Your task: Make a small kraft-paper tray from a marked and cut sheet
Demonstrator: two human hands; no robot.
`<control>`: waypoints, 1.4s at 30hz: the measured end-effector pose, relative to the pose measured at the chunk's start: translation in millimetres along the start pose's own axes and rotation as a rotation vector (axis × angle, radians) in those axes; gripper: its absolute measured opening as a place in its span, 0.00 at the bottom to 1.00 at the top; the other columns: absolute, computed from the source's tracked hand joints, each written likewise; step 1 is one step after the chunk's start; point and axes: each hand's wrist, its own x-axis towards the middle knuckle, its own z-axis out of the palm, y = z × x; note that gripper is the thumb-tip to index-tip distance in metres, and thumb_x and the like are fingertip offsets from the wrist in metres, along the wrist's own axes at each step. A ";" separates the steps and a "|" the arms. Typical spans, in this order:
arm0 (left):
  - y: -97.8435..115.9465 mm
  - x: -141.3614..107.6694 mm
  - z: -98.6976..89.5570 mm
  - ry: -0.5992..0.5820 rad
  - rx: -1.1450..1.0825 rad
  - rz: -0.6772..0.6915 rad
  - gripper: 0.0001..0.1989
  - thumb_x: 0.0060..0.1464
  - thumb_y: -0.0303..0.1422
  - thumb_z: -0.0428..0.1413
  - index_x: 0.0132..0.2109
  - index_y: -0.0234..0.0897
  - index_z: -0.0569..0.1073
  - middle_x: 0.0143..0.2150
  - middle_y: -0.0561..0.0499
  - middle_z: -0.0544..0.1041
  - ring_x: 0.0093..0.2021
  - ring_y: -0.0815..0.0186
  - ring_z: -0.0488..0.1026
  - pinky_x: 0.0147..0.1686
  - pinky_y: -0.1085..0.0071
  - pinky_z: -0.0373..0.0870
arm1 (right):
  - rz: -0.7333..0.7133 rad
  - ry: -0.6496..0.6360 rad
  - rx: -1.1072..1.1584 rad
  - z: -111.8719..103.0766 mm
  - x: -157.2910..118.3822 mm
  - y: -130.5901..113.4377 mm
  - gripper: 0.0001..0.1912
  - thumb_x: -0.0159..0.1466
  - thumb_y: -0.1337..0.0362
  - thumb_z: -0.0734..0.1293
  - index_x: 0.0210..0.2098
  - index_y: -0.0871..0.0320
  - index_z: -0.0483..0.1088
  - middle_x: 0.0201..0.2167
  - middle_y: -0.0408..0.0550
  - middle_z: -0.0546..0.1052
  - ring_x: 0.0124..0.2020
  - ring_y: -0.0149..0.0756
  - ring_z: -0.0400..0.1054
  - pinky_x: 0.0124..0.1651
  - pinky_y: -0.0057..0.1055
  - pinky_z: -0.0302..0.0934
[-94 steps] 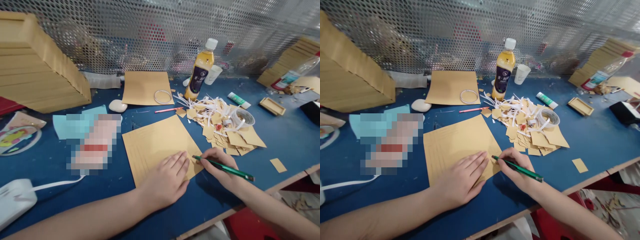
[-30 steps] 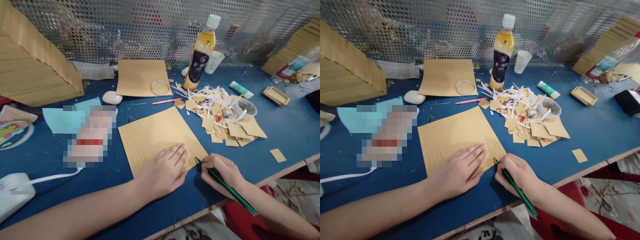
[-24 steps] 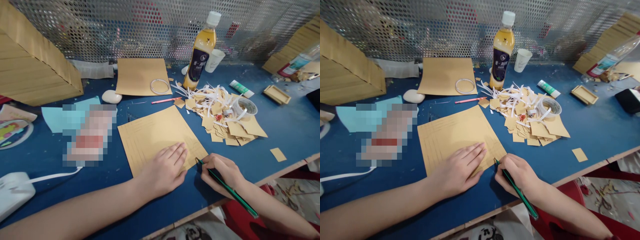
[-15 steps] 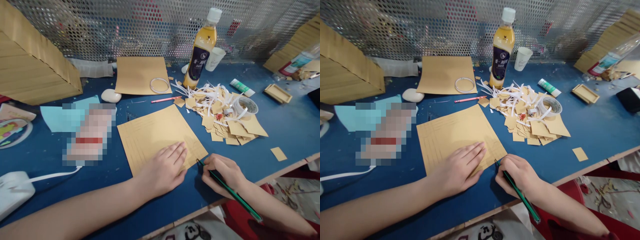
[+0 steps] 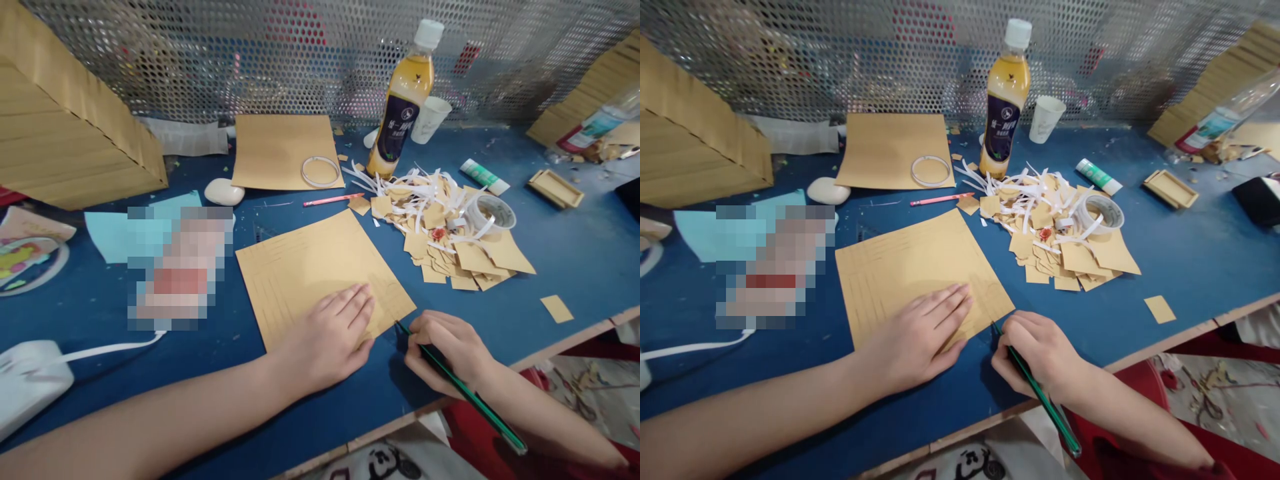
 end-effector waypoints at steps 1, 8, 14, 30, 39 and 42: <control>0.0 -0.1 0.1 0.000 -0.002 0.000 0.23 0.64 0.37 0.46 0.59 0.25 0.67 0.63 0.38 0.65 0.63 0.55 0.62 0.59 0.61 0.63 | -0.003 0.001 -0.005 0.6 -0.5 0.8 0.12 0.57 0.78 0.63 0.30 0.56 0.58 0.25 0.43 0.67 0.24 0.30 0.59 0.27 0.27 0.53; 0.4 -0.5 0.5 -0.008 -0.001 -0.005 0.23 0.64 0.38 0.46 0.59 0.25 0.67 0.63 0.38 0.64 0.63 0.56 0.61 0.60 0.61 0.62 | -0.034 0.045 0.023 0.3 -2.7 -1.4 0.11 0.56 0.77 0.64 0.30 0.55 0.60 0.24 0.43 0.69 0.23 0.30 0.61 0.27 0.28 0.56; 0.3 0.1 0.0 -0.009 0.002 0.010 0.23 0.64 0.38 0.45 0.58 0.24 0.68 0.63 0.36 0.64 0.63 0.54 0.62 0.59 0.60 0.63 | 0.310 0.436 0.168 -13.4 0.6 -10.2 0.10 0.57 0.73 0.68 0.33 0.52 0.66 0.29 0.45 0.76 0.27 0.35 0.72 0.28 0.29 0.64; -1.1 -0.2 1.6 -0.006 0.027 0.029 0.25 0.65 0.38 0.44 0.60 0.23 0.66 0.63 0.35 0.64 0.63 0.53 0.62 0.59 0.59 0.62 | 0.671 0.095 0.784 -16.3 70.2 44.5 0.14 0.51 0.56 0.76 0.25 0.60 0.72 0.16 0.40 0.70 0.16 0.26 0.61 0.17 0.23 0.57; -2.1 -0.9 1.0 -0.002 -0.004 0.021 0.24 0.64 0.38 0.45 0.60 0.24 0.65 0.63 0.36 0.64 0.63 0.54 0.61 0.60 0.61 0.61 | 0.558 0.105 0.587 -7.1 57.6 47.0 0.16 0.53 0.63 0.73 0.20 0.57 0.61 0.21 0.41 0.72 0.22 0.29 0.64 0.24 0.26 0.57; -1.9 -0.6 1.3 0.008 -0.008 0.021 0.24 0.64 0.37 0.46 0.60 0.24 0.65 0.63 0.36 0.64 0.63 0.54 0.62 0.60 0.61 0.61 | 0.571 0.141 0.557 -1.7 57.0 46.2 0.19 0.53 0.62 0.73 0.18 0.56 0.58 0.17 0.39 0.68 0.20 0.28 0.60 0.22 0.26 0.54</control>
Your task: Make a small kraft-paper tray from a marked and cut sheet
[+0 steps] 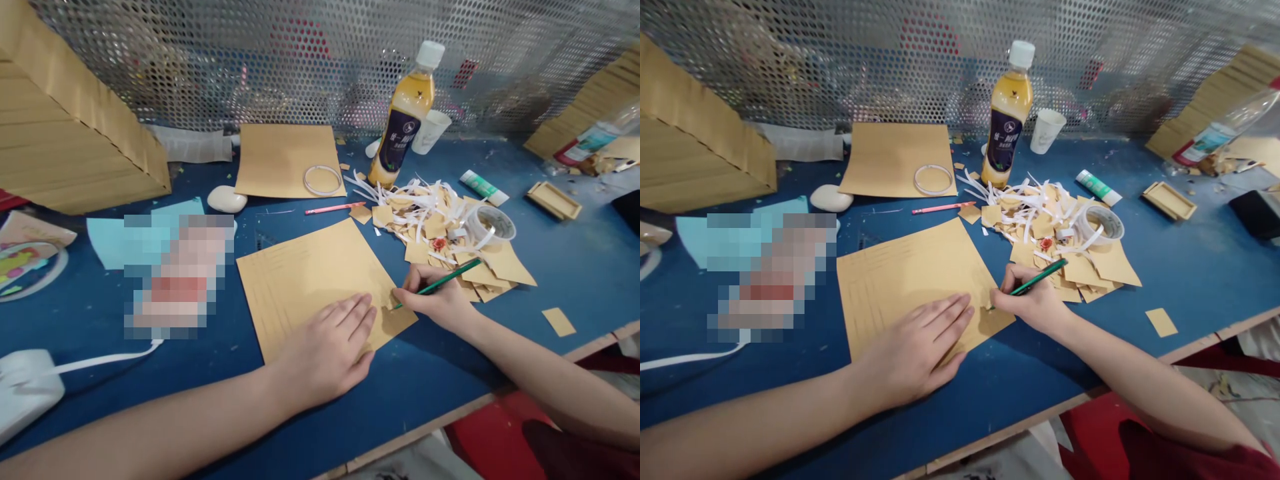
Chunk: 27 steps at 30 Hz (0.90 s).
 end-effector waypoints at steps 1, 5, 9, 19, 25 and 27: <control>0.0 0.1 -0.1 0.000 0.000 0.004 0.24 0.64 0.38 0.46 0.61 0.24 0.65 0.63 0.36 0.64 0.63 0.54 0.61 0.60 0.60 0.62 | 0.004 0.011 0.000 1.1 0.0 0.4 0.19 0.53 0.62 0.73 0.18 0.56 0.58 0.17 0.39 0.67 0.19 0.27 0.59 0.22 0.26 0.53; 0.0 0.1 -1.0 -0.003 0.012 0.010 0.24 0.64 0.38 0.46 0.61 0.24 0.65 0.63 0.35 0.63 0.63 0.53 0.61 0.60 0.60 0.62 | 0.020 -0.041 0.010 2.9 1.4 -0.5 0.13 0.52 0.63 0.74 0.21 0.57 0.65 0.20 0.42 0.72 0.20 0.29 0.63 0.23 0.27 0.55; 0.0 -0.3 -1.0 0.008 0.011 0.014 0.24 0.64 0.37 0.46 0.61 0.23 0.65 0.63 0.35 0.64 0.63 0.53 0.62 0.60 0.60 0.62 | 0.056 -0.017 0.060 3.6 2.1 -3.9 0.17 0.51 0.63 0.75 0.18 0.57 0.62 0.19 0.41 0.71 0.21 0.30 0.65 0.23 0.27 0.58; -0.5 -0.2 2.1 0.034 -0.001 0.015 0.24 0.64 0.36 0.46 0.61 0.24 0.65 0.62 0.35 0.64 0.63 0.53 0.62 0.59 0.59 0.64 | 0.162 0.005 0.176 8.9 -0.8 -11.1 0.22 0.51 0.57 0.75 0.17 0.56 0.58 0.11 0.37 0.65 0.11 0.25 0.57 0.13 0.24 0.54; 0.6 0.8 -0.3 0.022 0.010 0.018 0.24 0.64 0.36 0.46 0.60 0.23 0.65 0.62 0.35 0.64 0.63 0.53 0.62 0.59 0.59 0.64 | 0.178 0.011 0.204 10.2 -0.4 -9.7 0.21 0.51 0.60 0.75 0.17 0.56 0.58 0.12 0.37 0.66 0.12 0.25 0.57 0.13 0.24 0.55; 0.8 1.2 -0.8 0.019 0.008 0.017 0.24 0.64 0.36 0.46 0.60 0.23 0.65 0.63 0.35 0.64 0.63 0.53 0.62 0.59 0.59 0.64 | 0.184 0.011 0.209 10.6 -0.5 -9.0 0.21 0.52 0.60 0.75 0.17 0.56 0.58 0.12 0.37 0.66 0.12 0.25 0.57 0.14 0.24 0.56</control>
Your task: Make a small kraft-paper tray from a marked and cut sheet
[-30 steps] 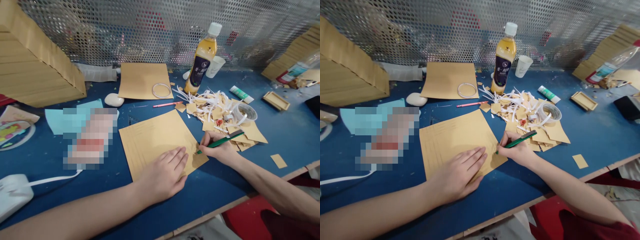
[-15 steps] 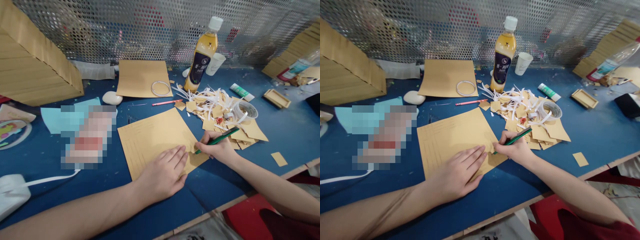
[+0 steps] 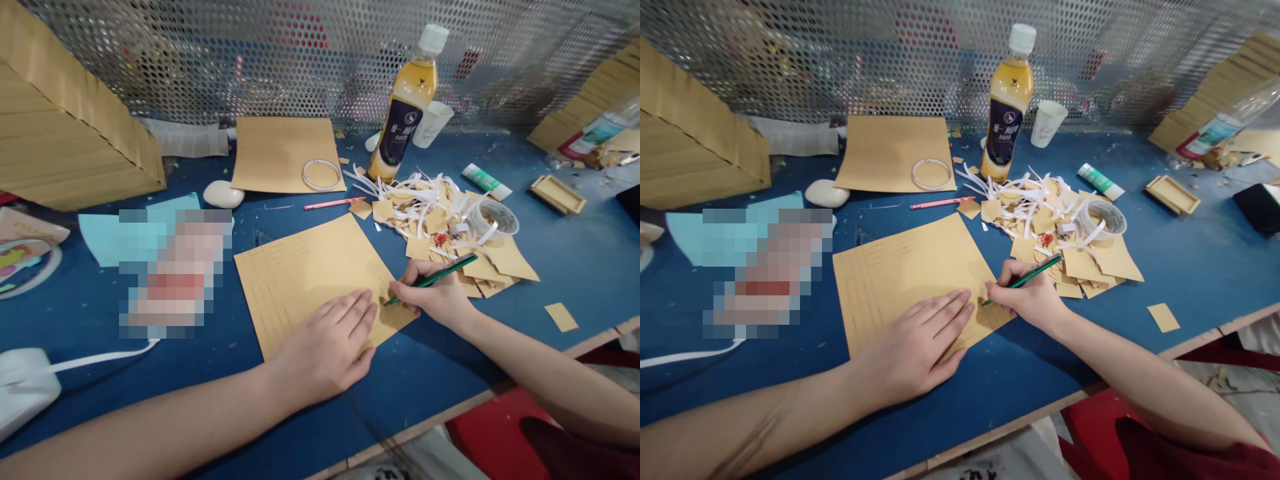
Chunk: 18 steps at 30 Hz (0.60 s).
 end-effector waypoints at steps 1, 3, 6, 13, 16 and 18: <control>-0.1 0.1 -0.2 -0.001 0.000 0.000 0.24 0.64 0.36 0.46 0.60 0.23 0.65 0.63 0.35 0.64 0.63 0.53 0.62 0.59 0.59 0.64 | 0.000 0.001 -0.001 0.2 0.0 0.5 0.21 0.52 0.61 0.74 0.17 0.56 0.58 0.12 0.37 0.66 0.12 0.25 0.57 0.14 0.24 0.56; -0.4 0.0 -0.3 -0.002 0.002 0.003 0.24 0.64 0.36 0.47 0.60 0.23 0.65 0.63 0.35 0.64 0.63 0.53 0.62 0.58 0.59 0.64 | 0.000 0.009 -0.007 0.7 -0.2 1.6 0.20 0.52 0.61 0.74 0.17 0.56 0.58 0.12 0.37 0.66 0.12 0.25 0.56 0.14 0.24 0.55; -1.1 -0.3 -0.2 0.009 0.003 0.010 0.24 0.63 0.36 0.47 0.60 0.22 0.65 0.62 0.34 0.65 0.62 0.52 0.63 0.58 0.59 0.65 | 0.007 0.042 -0.025 1.6 -0.4 2.7 0.20 0.51 0.62 0.74 0.17 0.56 0.58 0.12 0.37 0.66 0.12 0.25 0.57 0.14 0.23 0.55; -1.5 -1.2 0.5 0.014 -0.022 0.004 0.24 0.63 0.36 0.48 0.60 0.22 0.64 0.62 0.34 0.64 0.62 0.52 0.63 0.58 0.58 0.64 | 0.022 0.091 -0.085 2.9 -1.5 -1.3 0.18 0.53 0.62 0.71 0.17 0.56 0.57 0.12 0.38 0.67 0.11 0.24 0.57 0.13 0.22 0.55; -1.3 -1.4 0.2 0.006 -0.024 0.004 0.24 0.64 0.36 0.47 0.60 0.22 0.65 0.62 0.34 0.64 0.62 0.52 0.63 0.58 0.58 0.64 | 0.022 0.105 -0.097 3.2 -1.9 -2.5 0.18 0.53 0.64 0.70 0.17 0.56 0.57 0.11 0.37 0.67 0.11 0.24 0.57 0.13 0.22 0.54; -1.1 -1.5 0.0 0.000 -0.018 0.005 0.24 0.64 0.36 0.47 0.60 0.22 0.65 0.63 0.35 0.64 0.62 0.53 0.63 0.58 0.58 0.64 | 0.012 0.109 -0.102 3.1 -1.6 -2.1 0.17 0.52 0.65 0.70 0.17 0.56 0.57 0.11 0.37 0.66 0.11 0.24 0.57 0.12 0.22 0.54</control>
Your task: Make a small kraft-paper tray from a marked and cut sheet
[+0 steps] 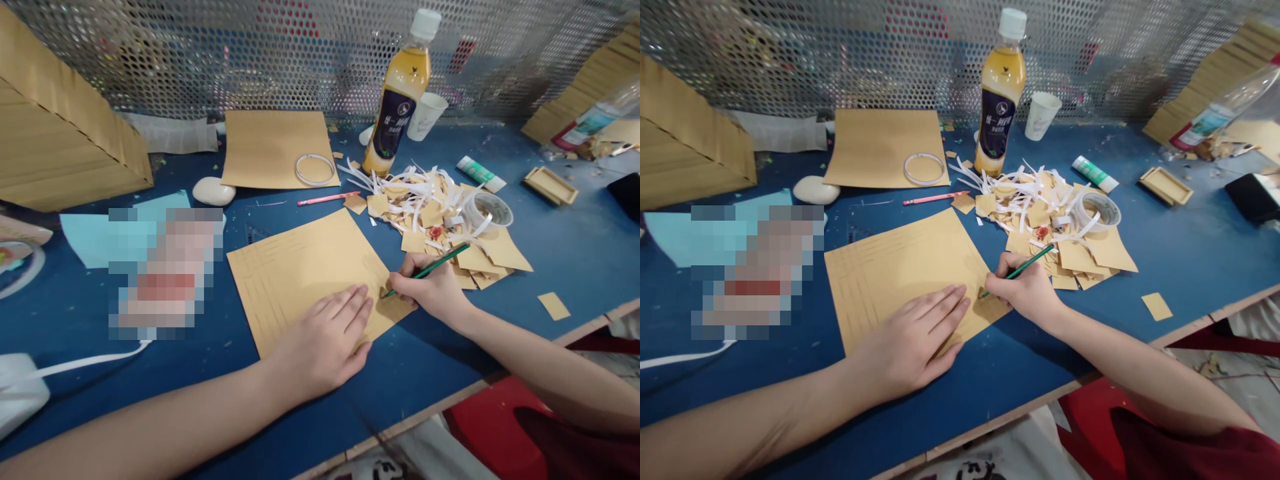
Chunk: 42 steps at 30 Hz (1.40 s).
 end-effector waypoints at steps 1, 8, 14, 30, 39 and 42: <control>0.1 -0.1 0.0 -0.001 0.003 0.000 0.24 0.63 0.36 0.47 0.60 0.22 0.65 0.63 0.35 0.64 0.62 0.53 0.63 0.58 0.59 0.64 | -0.006 0.002 -0.002 -0.1 0.3 0.4 0.16 0.52 0.65 0.69 0.17 0.56 0.57 0.11 0.37 0.66 0.11 0.24 0.56 0.12 0.21 0.53; -0.1 0.2 0.7 0.004 0.023 -0.001 0.24 0.63 0.37 0.47 0.60 0.22 0.66 0.62 0.35 0.65 0.62 0.52 0.63 0.58 0.59 0.65 | -0.019 0.024 -0.018 -2.0 3.2 1.1 0.15 0.51 0.68 0.68 0.16 0.56 0.57 0.10 0.36 0.65 0.10 0.24 0.56 0.12 0.21 0.51; -0.9 -0.5 0.9 0.007 0.004 0.001 0.24 0.64 0.36 0.47 0.60 0.22 0.65 0.62 0.35 0.65 0.62 0.53 0.63 0.58 0.59 0.64 | -0.049 0.017 -0.002 -2.3 3.2 0.6 0.14 0.50 0.69 0.66 0.16 0.56 0.56 0.11 0.36 0.64 0.11 0.23 0.55 0.12 0.21 0.49; -0.1 0.0 1.0 -0.006 0.010 -0.007 0.24 0.64 0.37 0.47 0.60 0.23 0.65 0.63 0.35 0.64 0.62 0.53 0.63 0.59 0.60 0.63 | -0.077 -0.009 0.006 -2.9 4.1 2.1 0.14 0.50 0.70 0.67 0.16 0.56 0.56 0.13 0.36 0.66 0.11 0.22 0.54 0.12 0.21 0.48; 0.8 0.0 1.9 -0.015 0.016 -0.019 0.24 0.63 0.37 0.47 0.60 0.23 0.66 0.63 0.36 0.64 0.63 0.53 0.62 0.59 0.59 0.63 | -0.282 -0.165 0.122 -19.9 25.0 3.9 0.17 0.53 0.69 0.70 0.16 0.57 0.58 0.13 0.37 0.67 0.12 0.22 0.54 0.15 0.22 0.47; 0.6 0.2 1.1 -0.011 0.014 -0.012 0.24 0.64 0.37 0.46 0.60 0.23 0.66 0.63 0.35 0.64 0.62 0.53 0.63 0.59 0.59 0.64 | -0.243 -0.289 0.040 -22.5 31.7 4.5 0.16 0.52 0.68 0.71 0.17 0.58 0.59 0.16 0.39 0.69 0.13 0.22 0.55 0.15 0.22 0.47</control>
